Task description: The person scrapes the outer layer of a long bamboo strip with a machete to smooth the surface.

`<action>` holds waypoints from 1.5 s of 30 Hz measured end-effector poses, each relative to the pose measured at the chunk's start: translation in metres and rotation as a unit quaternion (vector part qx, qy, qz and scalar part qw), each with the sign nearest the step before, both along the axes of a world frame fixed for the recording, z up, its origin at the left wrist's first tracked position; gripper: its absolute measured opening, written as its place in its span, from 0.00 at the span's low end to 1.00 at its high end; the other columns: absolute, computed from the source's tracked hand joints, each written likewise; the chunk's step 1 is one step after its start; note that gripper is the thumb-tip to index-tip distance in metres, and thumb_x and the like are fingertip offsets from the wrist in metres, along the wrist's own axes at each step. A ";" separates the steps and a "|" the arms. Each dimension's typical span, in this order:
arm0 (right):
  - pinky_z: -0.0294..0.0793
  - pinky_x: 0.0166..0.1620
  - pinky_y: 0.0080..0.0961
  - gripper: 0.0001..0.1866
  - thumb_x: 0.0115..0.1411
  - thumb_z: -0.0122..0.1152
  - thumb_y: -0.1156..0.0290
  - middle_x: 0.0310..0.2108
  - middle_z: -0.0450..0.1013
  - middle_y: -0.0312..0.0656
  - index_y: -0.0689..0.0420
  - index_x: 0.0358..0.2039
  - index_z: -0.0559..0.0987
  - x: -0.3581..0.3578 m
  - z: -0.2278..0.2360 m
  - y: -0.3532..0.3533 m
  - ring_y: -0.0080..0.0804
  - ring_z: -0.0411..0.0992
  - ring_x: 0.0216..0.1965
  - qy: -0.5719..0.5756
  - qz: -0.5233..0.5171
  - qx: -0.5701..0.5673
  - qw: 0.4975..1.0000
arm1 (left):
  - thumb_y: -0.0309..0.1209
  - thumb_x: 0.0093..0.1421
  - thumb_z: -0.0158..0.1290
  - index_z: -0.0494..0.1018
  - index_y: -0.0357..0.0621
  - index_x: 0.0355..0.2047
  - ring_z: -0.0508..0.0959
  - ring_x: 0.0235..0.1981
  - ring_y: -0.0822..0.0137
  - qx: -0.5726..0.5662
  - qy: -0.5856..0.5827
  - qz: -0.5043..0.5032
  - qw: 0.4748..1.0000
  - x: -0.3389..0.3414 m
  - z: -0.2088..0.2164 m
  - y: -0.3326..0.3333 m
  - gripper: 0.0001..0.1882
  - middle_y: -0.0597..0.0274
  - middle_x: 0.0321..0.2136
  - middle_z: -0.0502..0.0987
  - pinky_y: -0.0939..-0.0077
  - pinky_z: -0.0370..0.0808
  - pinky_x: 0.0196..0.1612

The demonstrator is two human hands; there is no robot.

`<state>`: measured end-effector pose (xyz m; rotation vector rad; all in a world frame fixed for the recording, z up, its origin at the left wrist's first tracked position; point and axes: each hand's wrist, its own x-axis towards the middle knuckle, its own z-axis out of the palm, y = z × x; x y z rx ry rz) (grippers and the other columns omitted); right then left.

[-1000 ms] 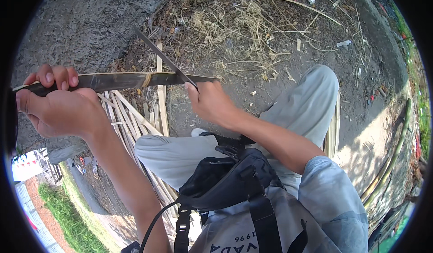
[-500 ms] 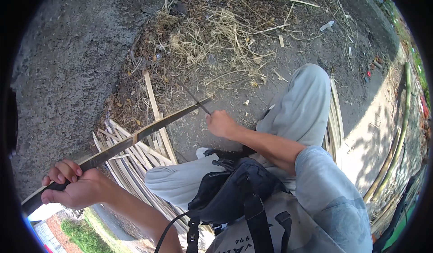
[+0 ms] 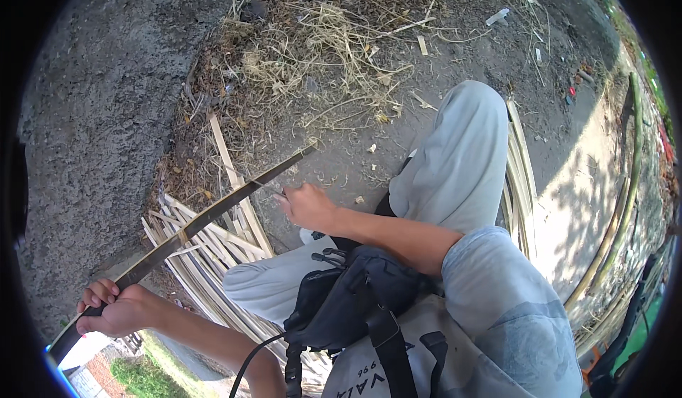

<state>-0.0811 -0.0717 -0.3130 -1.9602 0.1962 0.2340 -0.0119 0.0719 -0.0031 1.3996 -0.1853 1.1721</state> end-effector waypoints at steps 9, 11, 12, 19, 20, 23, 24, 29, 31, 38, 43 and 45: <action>0.75 0.37 0.51 0.20 0.63 0.47 0.59 0.25 0.73 0.63 0.64 0.31 0.78 0.006 -0.003 -0.023 0.63 0.74 0.31 0.007 0.061 -0.085 0.995 | 0.55 0.66 0.36 0.61 0.43 0.32 0.54 0.13 0.76 -0.007 0.021 -0.002 1.000 -0.004 -0.005 0.008 0.25 0.68 0.17 0.56 0.85 0.52 0.15; 0.75 0.38 0.51 0.21 0.63 0.47 0.59 0.26 0.74 0.62 0.64 0.30 0.79 -0.005 -0.003 -0.011 0.62 0.74 0.32 -0.024 0.033 -0.054 0.998 | 0.56 0.66 0.37 0.61 0.43 0.32 0.54 0.13 0.76 -0.004 0.022 0.000 1.000 -0.008 -0.006 0.010 0.25 0.68 0.17 0.56 0.85 0.52 0.16; 0.75 0.38 0.51 0.21 0.63 0.47 0.59 0.26 0.74 0.62 0.64 0.30 0.79 -0.017 -0.024 -0.012 0.62 0.74 0.32 -0.023 0.032 -0.050 0.998 | 0.56 0.66 0.37 0.61 0.44 0.32 0.54 0.13 0.76 -0.021 0.023 0.010 0.999 -0.008 -0.005 0.013 0.25 0.68 0.17 0.56 0.85 0.52 0.16; 0.76 0.39 0.48 0.19 0.62 0.47 0.61 0.26 0.74 0.62 0.63 0.31 0.81 -0.011 -0.023 -0.025 0.60 0.75 0.33 0.053 0.039 -0.114 0.991 | 0.55 0.66 0.36 0.62 0.43 0.32 0.55 0.14 0.76 -0.036 0.028 0.038 0.998 0.004 -0.011 0.025 0.25 0.68 0.17 0.58 0.83 0.52 0.16; 0.76 0.39 0.48 0.19 0.62 0.47 0.62 0.27 0.74 0.62 0.63 0.31 0.81 -0.011 -0.011 -0.020 0.60 0.75 0.34 0.002 0.041 -0.105 0.994 | 0.55 0.67 0.36 0.62 0.43 0.32 0.55 0.14 0.76 -0.040 0.023 0.031 0.998 0.005 -0.007 0.022 0.25 0.67 0.18 0.58 0.83 0.52 0.17; 0.76 0.39 0.48 0.20 0.62 0.47 0.61 0.27 0.74 0.62 0.63 0.29 0.81 -0.030 -0.085 -0.024 0.60 0.75 0.33 0.121 -0.047 -0.094 0.987 | 0.54 0.67 0.36 0.61 0.43 0.32 0.55 0.15 0.76 -0.049 0.022 0.024 0.998 0.008 -0.007 0.016 0.25 0.66 0.19 0.58 0.83 0.52 0.17; 0.76 0.39 0.48 0.20 0.62 0.47 0.61 0.27 0.74 0.62 0.63 0.29 0.81 -0.025 -0.105 -0.034 0.60 0.75 0.33 0.116 -0.051 -0.099 0.987 | 0.55 0.66 0.37 0.61 0.43 0.32 0.54 0.14 0.76 -0.050 0.026 0.028 0.998 0.011 -0.011 0.021 0.25 0.67 0.18 0.58 0.83 0.52 0.17; 0.76 0.40 0.48 0.17 0.60 0.50 0.62 0.29 0.75 0.62 0.64 0.29 0.80 -0.011 -0.044 -0.036 0.59 0.75 0.35 0.083 0.033 -0.122 0.989 | 0.56 0.65 0.39 0.61 0.44 0.32 0.54 0.14 0.77 -0.041 0.016 0.027 0.999 0.008 -0.003 0.016 0.25 0.67 0.18 0.57 0.84 0.51 0.18; 0.76 0.40 0.48 0.17 0.60 0.50 0.62 0.30 0.75 0.61 0.64 0.30 0.80 -0.020 -0.058 -0.031 0.59 0.75 0.35 0.078 0.013 -0.133 0.988 | 0.56 0.65 0.38 0.61 0.43 0.32 0.54 0.14 0.77 -0.033 0.019 0.037 0.999 0.008 -0.003 0.004 0.25 0.67 0.18 0.57 0.85 0.51 0.19; 0.76 0.41 0.47 0.15 0.59 0.50 0.65 0.32 0.75 0.60 0.63 0.32 0.80 -0.021 -0.082 -0.052 0.58 0.76 0.37 0.146 0.010 -0.160 0.976 | 0.58 0.63 0.40 0.61 0.43 0.33 0.53 0.13 0.78 -0.030 0.016 -0.003 0.999 0.011 -0.010 0.008 0.27 0.69 0.17 0.57 0.86 0.51 0.15; 0.77 0.41 0.46 0.12 0.56 0.52 0.69 0.33 0.76 0.59 0.63 0.32 0.81 -0.043 -0.117 -0.059 0.56 0.76 0.37 0.120 0.022 -0.203 0.972 | 0.57 0.65 0.38 0.62 0.45 0.33 0.54 0.13 0.77 -0.030 0.015 0.003 0.999 0.009 -0.001 -0.009 0.26 0.68 0.17 0.57 0.86 0.52 0.14; 0.77 0.40 0.45 0.12 0.55 0.52 0.70 0.33 0.76 0.59 0.62 0.31 0.81 -0.028 -0.127 -0.069 0.56 0.76 0.37 0.130 0.003 -0.224 0.966 | 0.57 0.65 0.37 0.62 0.45 0.33 0.54 0.13 0.77 -0.048 0.038 -0.008 0.998 0.013 -0.008 0.000 0.26 0.68 0.18 0.57 0.85 0.51 0.15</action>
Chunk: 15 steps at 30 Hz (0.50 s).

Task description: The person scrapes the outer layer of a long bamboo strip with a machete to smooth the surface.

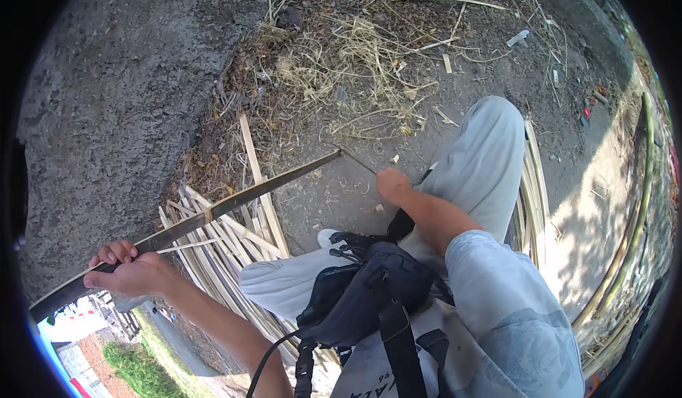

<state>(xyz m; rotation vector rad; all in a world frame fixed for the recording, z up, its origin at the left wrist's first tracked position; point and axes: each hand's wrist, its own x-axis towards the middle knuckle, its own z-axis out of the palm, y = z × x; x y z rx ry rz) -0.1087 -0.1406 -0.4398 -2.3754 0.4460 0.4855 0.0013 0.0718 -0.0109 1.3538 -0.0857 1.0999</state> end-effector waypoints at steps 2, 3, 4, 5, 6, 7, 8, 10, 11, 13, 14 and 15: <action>0.77 0.41 0.45 0.11 0.55 0.52 0.71 0.34 0.76 0.59 0.63 0.32 0.81 0.005 0.028 -0.007 0.56 0.76 0.38 0.006 0.040 0.007 0.999 | 0.58 0.65 0.37 0.62 0.45 0.33 0.54 0.13 0.77 0.005 0.004 0.011 1.000 -0.001 -0.001 0.006 0.26 0.68 0.18 0.57 0.84 0.51 0.15; 0.77 0.41 0.45 0.11 0.55 0.52 0.71 0.34 0.76 0.59 0.63 0.32 0.81 0.004 0.045 -0.006 0.56 0.76 0.38 0.006 0.043 0.008 0.999 | 0.58 0.64 0.38 0.62 0.45 0.33 0.54 0.13 0.77 0.009 -0.001 0.011 1.000 -0.001 0.002 0.009 0.26 0.67 0.18 0.57 0.84 0.52 0.15; 0.77 0.41 0.44 0.11 0.54 0.52 0.72 0.34 0.76 0.59 0.63 0.32 0.81 0.007 0.061 0.001 0.55 0.76 0.38 -0.007 0.071 0.012 0.997 | 0.58 0.64 0.38 0.62 0.45 0.33 0.54 0.13 0.77 0.013 -0.006 0.010 1.000 0.000 0.002 0.010 0.26 0.67 0.18 0.57 0.83 0.52 0.15; 0.77 0.41 0.43 0.11 0.53 0.52 0.73 0.34 0.76 0.59 0.63 0.32 0.81 0.008 0.068 0.005 0.55 0.76 0.39 -0.020 0.100 0.017 0.995 | 0.58 0.64 0.38 0.62 0.45 0.33 0.54 0.13 0.77 0.013 -0.007 0.012 1.000 0.000 0.002 0.008 0.26 0.67 0.18 0.57 0.83 0.52 0.15; 0.77 0.41 0.43 0.11 0.53 0.52 0.73 0.34 0.76 0.59 0.63 0.32 0.81 0.001 0.055 0.001 0.55 0.76 0.39 -0.016 0.095 0.015 0.995 | 0.58 0.64 0.38 0.62 0.44 0.33 0.54 0.13 0.77 0.012 -0.008 0.015 1.000 0.002 0.003 0.003 0.26 0.67 0.18 0.57 0.83 0.52 0.15; 0.77 0.41 0.43 0.11 0.53 0.52 0.73 0.34 0.76 0.59 0.63 0.32 0.81 -0.009 0.026 -0.003 0.55 0.76 0.39 -0.015 0.077 0.004 0.997 | 0.57 0.64 0.39 0.62 0.44 0.33 0.54 0.13 0.77 0.011 -0.009 0.020 1.000 0.000 0.005 -0.001 0.26 0.67 0.18 0.58 0.83 0.52 0.15; 0.77 0.40 0.44 0.11 0.53 0.52 0.73 0.34 0.76 0.59 0.63 0.31 0.81 -0.010 0.009 -0.005 0.54 0.76 0.39 -0.019 0.059 -0.006 0.998 | 0.57 0.64 0.39 0.62 0.44 0.33 0.54 0.13 0.77 0.013 -0.011 0.019 1.000 0.001 0.005 0.001 0.26 0.67 0.18 0.58 0.83 0.52 0.15; 0.77 0.40 0.44 0.11 0.52 0.52 0.73 0.34 0.76 0.59 0.63 0.31 0.80 -0.003 0.011 -0.015 0.54 0.76 0.39 0.005 0.044 0.001 0.999 | 0.57 0.64 0.40 0.62 0.42 0.32 0.53 0.13 0.77 -0.006 -0.003 0.009 1.000 0.003 0.001 0.006 0.27 0.67 0.17 0.58 0.84 0.51 0.15; 0.77 0.40 0.44 0.11 0.52 0.52 0.73 0.33 0.76 0.59 0.63 0.31 0.80 0.002 0.012 -0.018 0.54 0.76 0.39 0.032 0.031 0.008 0.999 | 0.57 0.63 0.41 0.62 0.42 0.33 0.53 0.13 0.77 -0.002 -0.009 0.012 1.000 0.007 0.001 0.007 0.27 0.67 0.17 0.58 0.84 0.51 0.15; 0.77 0.41 0.44 0.11 0.52 0.51 0.73 0.34 0.75 0.59 0.64 0.31 0.80 0.007 0.036 -0.014 0.55 0.76 0.39 0.018 0.053 0.009 0.998 | 0.58 0.63 0.41 0.62 0.42 0.32 0.53 0.13 0.77 0.001 -0.010 0.009 1.000 0.007 0.001 0.011 0.27 0.67 0.17 0.57 0.84 0.51 0.15; 0.77 0.41 0.44 0.12 0.52 0.51 0.73 0.35 0.75 0.59 0.64 0.32 0.80 0.008 0.043 -0.011 0.55 0.76 0.39 0.001 0.074 0.011 0.997 | 0.58 0.63 0.41 0.62 0.42 0.32 0.53 0.13 0.77 0.006 -0.016 0.004 1.000 0.005 0.003 0.012 0.28 0.67 0.17 0.57 0.84 0.51 0.15; 0.77 0.41 0.44 0.12 0.52 0.51 0.73 0.35 0.75 0.59 0.64 0.32 0.80 0.005 0.041 -0.011 0.55 0.76 0.39 0.001 0.072 0.009 0.997 | 0.58 0.63 0.42 0.63 0.42 0.32 0.53 0.13 0.77 0.006 -0.016 0.010 1.000 0.004 0.005 0.009 0.28 0.67 0.17 0.57 0.84 0.51 0.15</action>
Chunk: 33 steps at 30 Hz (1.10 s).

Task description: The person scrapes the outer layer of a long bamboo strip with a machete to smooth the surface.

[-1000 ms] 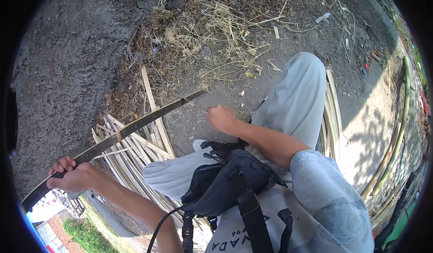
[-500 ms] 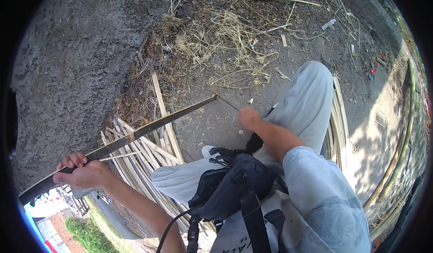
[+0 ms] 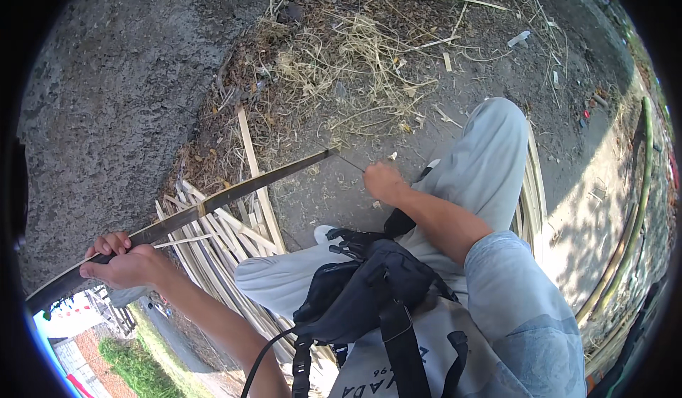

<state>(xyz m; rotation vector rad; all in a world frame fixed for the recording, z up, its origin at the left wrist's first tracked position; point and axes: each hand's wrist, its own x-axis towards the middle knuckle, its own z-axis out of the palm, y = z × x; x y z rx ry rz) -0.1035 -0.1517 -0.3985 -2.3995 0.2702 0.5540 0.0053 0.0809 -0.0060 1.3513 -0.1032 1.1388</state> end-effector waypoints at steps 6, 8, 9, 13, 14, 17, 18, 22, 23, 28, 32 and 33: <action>0.77 0.42 0.44 0.12 0.53 0.51 0.72 0.36 0.76 0.59 0.63 0.32 0.81 -0.011 -0.035 -0.010 0.54 0.76 0.39 0.039 -0.013 -0.033 0.999 | 0.55 0.66 0.38 0.63 0.44 0.30 0.52 0.10 0.76 -0.034 0.011 -0.029 0.999 -0.015 -0.002 0.010 0.25 0.68 0.14 0.56 0.83 0.50 0.12; 0.77 0.42 0.45 0.12 0.53 0.52 0.70 0.35 0.75 0.61 0.64 0.31 0.80 -0.009 -0.031 -0.013 0.57 0.76 0.38 0.045 -0.060 -0.014 0.997 | 0.54 0.66 0.37 0.64 0.44 0.29 0.51 0.08 0.76 -0.017 -0.004 -0.101 0.995 -0.028 -0.002 0.030 0.25 0.67 0.12 0.55 0.82 0.50 0.10; 0.77 0.42 0.45 0.12 0.53 0.52 0.70 0.35 0.75 0.61 0.64 0.31 0.80 -0.009 -0.027 -0.011 0.57 0.76 0.38 0.042 -0.060 -0.014 0.997 | 0.54 0.67 0.35 0.64 0.43 0.29 0.50 0.07 0.75 0.002 -0.014 -0.173 0.985 -0.037 0.000 0.041 0.25 0.67 0.11 0.54 0.80 0.50 0.08; 0.77 0.41 0.44 0.13 0.52 0.51 0.72 0.34 0.76 0.59 0.64 0.32 0.80 -0.006 -0.027 -0.006 0.55 0.76 0.38 0.041 -0.062 -0.027 0.997 | 0.53 0.68 0.31 0.65 0.43 0.27 0.51 0.04 0.73 0.058 -0.049 -0.327 0.942 -0.070 0.033 0.063 0.27 0.68 0.10 0.55 0.79 0.52 0.06; 0.77 0.40 0.45 0.13 0.52 0.52 0.71 0.31 0.76 0.60 0.66 0.31 0.80 -0.008 -0.032 -0.007 0.58 0.76 0.36 0.020 -0.073 -0.021 0.997 | 0.53 0.68 0.30 0.64 0.42 0.26 0.52 0.04 0.73 0.065 -0.058 -0.312 0.946 -0.074 0.037 0.063 0.27 0.69 0.10 0.56 0.79 0.53 0.06; 0.76 0.43 0.43 0.13 0.54 0.49 0.72 0.36 0.76 0.58 0.62 0.32 0.81 -0.004 -0.024 -0.008 0.54 0.76 0.40 0.061 -0.062 -0.021 0.996 | 0.52 0.68 0.30 0.63 0.42 0.25 0.52 0.04 0.74 0.063 -0.076 -0.319 0.943 -0.081 0.053 0.066 0.27 0.69 0.10 0.56 0.80 0.53 0.06; 0.76 0.43 0.43 0.13 0.54 0.49 0.72 0.36 0.76 0.58 0.62 0.32 0.81 -0.002 -0.023 -0.007 0.54 0.76 0.40 0.057 -0.061 -0.021 0.996 | 0.53 0.68 0.30 0.63 0.42 0.25 0.52 0.04 0.75 0.081 -0.080 -0.315 0.942 -0.082 0.057 0.067 0.27 0.69 0.10 0.57 0.80 0.53 0.06; 0.75 0.43 0.45 0.14 0.55 0.51 0.68 0.33 0.75 0.61 0.65 0.30 0.80 0.003 -0.003 -0.004 0.58 0.75 0.38 0.019 -0.093 0.011 0.995 | 0.52 0.68 0.31 0.62 0.43 0.24 0.54 0.03 0.76 0.075 -0.095 -0.279 0.953 -0.087 0.066 0.067 0.27 0.70 0.09 0.56 0.81 0.56 0.05; 0.75 0.43 0.45 0.15 0.55 0.52 0.67 0.31 0.75 0.62 0.66 0.29 0.80 0.005 0.007 -0.001 0.60 0.75 0.36 0.009 -0.106 0.021 0.994 | 0.52 0.67 0.32 0.61 0.43 0.24 0.55 0.03 0.76 0.096 -0.091 -0.352 0.927 -0.087 0.067 0.067 0.26 0.70 0.08 0.56 0.82 0.58 0.04; 0.75 0.43 0.45 0.22 0.58 0.53 0.58 0.28 0.74 0.64 0.68 0.26 0.80 0.009 0.016 0.004 0.61 0.75 0.33 -0.011 -0.108 0.086 0.990 | 0.54 0.65 0.38 0.59 0.45 0.21 0.58 0.03 0.77 0.102 -0.059 -0.458 0.881 -0.091 0.073 0.065 0.26 0.68 0.06 0.59 0.83 0.63 0.05; 0.74 0.44 0.46 0.22 0.58 0.53 0.57 0.29 0.74 0.65 0.68 0.28 0.80 0.014 0.024 0.012 0.62 0.74 0.36 0.015 -0.086 0.125 0.988 | 0.53 0.62 0.44 0.61 0.48 0.18 0.59 0.06 0.72 0.121 -0.060 -0.431 0.892 -0.090 0.060 0.056 0.25 0.67 0.05 0.62 0.85 0.61 0.15; 0.74 0.44 0.46 0.22 0.58 0.53 0.57 0.29 0.74 0.65 0.68 0.28 0.80 0.013 0.025 0.013 0.62 0.74 0.36 0.018 -0.086 0.126 0.988 | 0.53 0.62 0.44 0.61 0.48 0.18 0.59 0.06 0.72 0.121 -0.058 -0.431 0.892 -0.089 0.056 0.057 0.25 0.67 0.05 0.62 0.85 0.61 0.15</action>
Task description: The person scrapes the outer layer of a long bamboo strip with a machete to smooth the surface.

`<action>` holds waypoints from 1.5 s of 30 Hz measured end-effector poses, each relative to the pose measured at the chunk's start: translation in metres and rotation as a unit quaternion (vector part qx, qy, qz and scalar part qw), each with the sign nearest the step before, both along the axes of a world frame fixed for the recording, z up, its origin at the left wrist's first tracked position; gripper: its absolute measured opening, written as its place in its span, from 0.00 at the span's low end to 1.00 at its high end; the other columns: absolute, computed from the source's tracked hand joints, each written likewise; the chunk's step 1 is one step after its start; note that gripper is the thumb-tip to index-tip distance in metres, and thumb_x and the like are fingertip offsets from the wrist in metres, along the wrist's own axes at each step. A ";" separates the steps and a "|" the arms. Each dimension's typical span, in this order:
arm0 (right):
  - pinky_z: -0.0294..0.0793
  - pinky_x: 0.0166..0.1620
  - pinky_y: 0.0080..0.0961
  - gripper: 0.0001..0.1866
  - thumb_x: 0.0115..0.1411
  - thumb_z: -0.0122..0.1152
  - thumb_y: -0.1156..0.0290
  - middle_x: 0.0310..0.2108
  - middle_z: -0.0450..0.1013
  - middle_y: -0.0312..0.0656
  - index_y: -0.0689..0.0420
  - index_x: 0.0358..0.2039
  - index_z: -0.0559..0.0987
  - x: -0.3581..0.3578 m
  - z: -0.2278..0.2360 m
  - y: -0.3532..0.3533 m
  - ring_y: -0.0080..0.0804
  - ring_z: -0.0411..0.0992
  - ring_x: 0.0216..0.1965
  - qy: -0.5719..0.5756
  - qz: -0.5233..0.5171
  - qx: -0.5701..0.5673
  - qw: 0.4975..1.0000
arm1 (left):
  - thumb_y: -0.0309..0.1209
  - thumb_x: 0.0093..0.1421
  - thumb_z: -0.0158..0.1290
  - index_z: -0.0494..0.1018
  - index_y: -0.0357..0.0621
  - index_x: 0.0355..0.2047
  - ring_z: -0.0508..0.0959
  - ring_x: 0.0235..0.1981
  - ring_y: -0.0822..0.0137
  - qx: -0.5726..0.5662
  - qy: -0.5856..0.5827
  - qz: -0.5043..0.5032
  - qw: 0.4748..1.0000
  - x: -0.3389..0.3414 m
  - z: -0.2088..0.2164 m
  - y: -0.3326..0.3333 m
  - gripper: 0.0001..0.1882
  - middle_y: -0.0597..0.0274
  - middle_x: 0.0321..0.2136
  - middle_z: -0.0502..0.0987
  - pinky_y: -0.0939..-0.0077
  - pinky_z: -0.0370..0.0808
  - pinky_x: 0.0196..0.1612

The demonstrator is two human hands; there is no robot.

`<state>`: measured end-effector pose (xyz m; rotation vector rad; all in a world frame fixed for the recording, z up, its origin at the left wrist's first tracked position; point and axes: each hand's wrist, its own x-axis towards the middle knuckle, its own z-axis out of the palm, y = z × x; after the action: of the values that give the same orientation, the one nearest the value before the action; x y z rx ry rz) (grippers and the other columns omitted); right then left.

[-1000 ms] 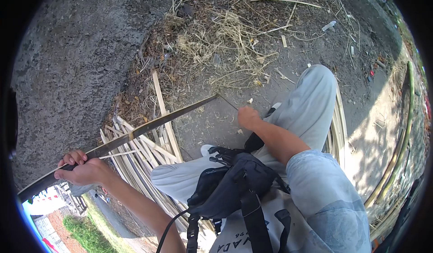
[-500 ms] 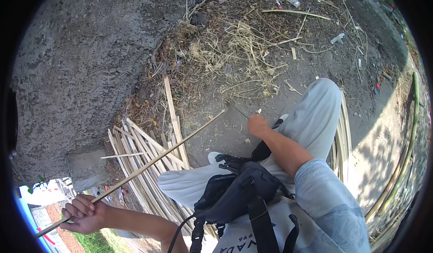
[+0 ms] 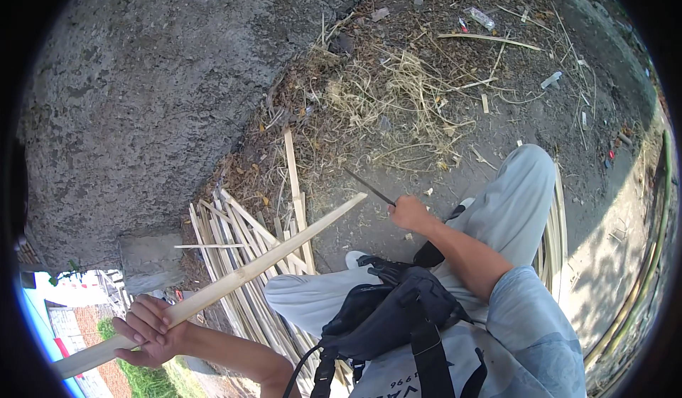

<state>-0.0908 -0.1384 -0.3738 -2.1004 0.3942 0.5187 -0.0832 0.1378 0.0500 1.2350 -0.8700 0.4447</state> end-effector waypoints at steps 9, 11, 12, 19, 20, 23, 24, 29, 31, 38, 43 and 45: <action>0.74 0.45 0.47 0.22 0.59 0.52 0.56 0.35 0.75 0.62 0.66 0.35 0.80 0.007 -0.008 0.013 0.59 0.74 0.40 0.031 0.050 -0.035 0.998 | 0.39 0.66 0.42 0.55 0.52 0.16 0.57 0.07 0.77 0.035 -0.037 0.071 0.996 -0.019 0.007 0.031 0.20 0.68 0.06 0.60 0.85 0.61 0.15; 0.75 0.45 0.46 0.21 0.59 0.53 0.57 0.35 0.75 0.62 0.66 0.35 0.80 0.012 -0.006 0.014 0.59 0.74 0.40 0.013 0.127 -0.057 0.990 | 0.36 0.65 0.42 0.54 0.52 0.16 0.55 0.07 0.78 0.021 -0.053 0.120 0.991 -0.033 0.014 0.036 0.19 0.70 0.06 0.57 0.84 0.57 0.15; 0.75 0.45 0.46 0.21 0.59 0.53 0.57 0.35 0.75 0.62 0.66 0.35 0.80 0.014 -0.005 0.017 0.59 0.74 0.40 0.015 0.127 -0.057 0.990 | 0.33 0.64 0.42 0.54 0.52 0.15 0.53 0.08 0.78 0.008 -0.075 0.168 0.983 -0.043 0.019 0.040 0.19 0.71 0.06 0.55 0.84 0.53 0.14; 0.75 0.42 0.47 0.20 0.58 0.54 0.58 0.31 0.75 0.61 0.66 0.32 0.79 0.035 -0.018 0.008 0.59 0.75 0.37 -0.009 0.062 -0.082 0.995 | 0.37 0.65 0.31 0.61 0.45 0.21 0.66 0.10 0.70 0.047 -0.136 0.180 0.973 -0.106 0.053 0.083 0.18 0.63 0.10 0.63 0.76 0.65 0.12; 0.75 0.42 0.47 0.21 0.58 0.54 0.57 0.30 0.75 0.61 0.66 0.31 0.79 0.037 -0.016 0.004 0.59 0.75 0.37 -0.037 -0.060 -0.074 0.995 | 0.38 0.65 0.30 0.62 0.44 0.21 0.67 0.11 0.71 0.059 -0.147 0.184 0.970 -0.113 0.057 0.091 0.19 0.63 0.10 0.64 0.75 0.66 0.12; 0.74 0.42 0.48 0.20 0.57 0.55 0.57 0.31 0.75 0.61 0.66 0.31 0.79 0.047 0.004 -0.010 0.58 0.75 0.37 -0.098 -0.100 -0.087 0.986 | 0.38 0.66 0.29 0.64 0.41 0.23 0.69 0.12 0.71 0.075 -0.178 0.205 0.960 -0.129 0.059 0.086 0.20 0.63 0.10 0.64 0.75 0.68 0.13; 0.74 0.42 0.48 0.20 0.57 0.55 0.57 0.31 0.75 0.61 0.66 0.31 0.79 0.045 0.015 -0.015 0.58 0.75 0.37 -0.099 -0.098 -0.089 0.986 | 0.37 0.66 0.29 0.64 0.41 0.23 0.69 0.12 0.71 0.066 -0.194 0.216 0.955 -0.131 0.058 0.086 0.20 0.65 0.10 0.63 0.75 0.68 0.12; 0.76 0.41 0.43 0.19 0.54 0.57 0.59 0.34 0.76 0.56 0.66 0.33 0.79 0.017 0.057 -0.035 0.53 0.76 0.37 -0.040 0.256 -0.179 0.949 | 0.38 0.67 0.30 0.63 0.41 0.21 0.68 0.11 0.72 0.052 -0.224 0.246 0.941 -0.133 0.050 0.085 0.21 0.66 0.09 0.61 0.77 0.69 0.12; 0.77 0.41 0.43 0.19 0.53 0.57 0.60 0.35 0.76 0.54 0.66 0.34 0.79 0.007 0.048 -0.039 0.52 0.76 0.38 -0.005 0.297 -0.187 0.936 | 0.37 0.66 0.30 0.63 0.41 0.21 0.69 0.12 0.72 0.051 -0.232 0.260 0.936 -0.132 0.046 0.091 0.21 0.64 0.10 0.62 0.78 0.69 0.12; 0.75 0.35 0.48 0.17 0.56 0.55 0.60 0.25 0.75 0.56 0.65 0.29 0.77 0.017 0.054 -0.041 0.57 0.75 0.30 -0.157 -0.111 -0.192 0.962 | 0.38 0.64 0.31 0.63 0.43 0.20 0.66 0.11 0.72 -0.003 -0.165 0.218 0.962 -0.136 0.043 0.099 0.19 0.65 0.10 0.62 0.76 0.68 0.13; 0.74 0.33 0.49 0.17 0.56 0.57 0.60 0.20 0.73 0.59 0.64 0.24 0.77 0.013 0.112 -0.067 0.59 0.74 0.27 -0.193 -0.100 -0.161 0.963 | 0.40 0.63 0.34 0.62 0.47 0.20 0.64 0.11 0.71 -0.030 -0.125 0.183 0.975 -0.129 0.025 0.103 0.17 0.67 0.10 0.61 0.76 0.65 0.15; 0.74 0.33 0.48 0.18 0.55 0.58 0.60 0.20 0.73 0.58 0.64 0.23 0.77 -0.007 0.110 -0.080 0.58 0.74 0.27 -0.182 -0.068 -0.170 0.966 | 0.40 0.63 0.33 0.62 0.47 0.20 0.64 0.12 0.71 -0.041 -0.115 0.175 0.977 -0.120 0.017 0.101 0.17 0.67 0.11 0.61 0.75 0.64 0.15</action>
<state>-0.0974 -0.2180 -0.2634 -2.4154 0.4314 -0.0255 -0.2034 0.2387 0.0670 1.2800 -0.8183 0.9133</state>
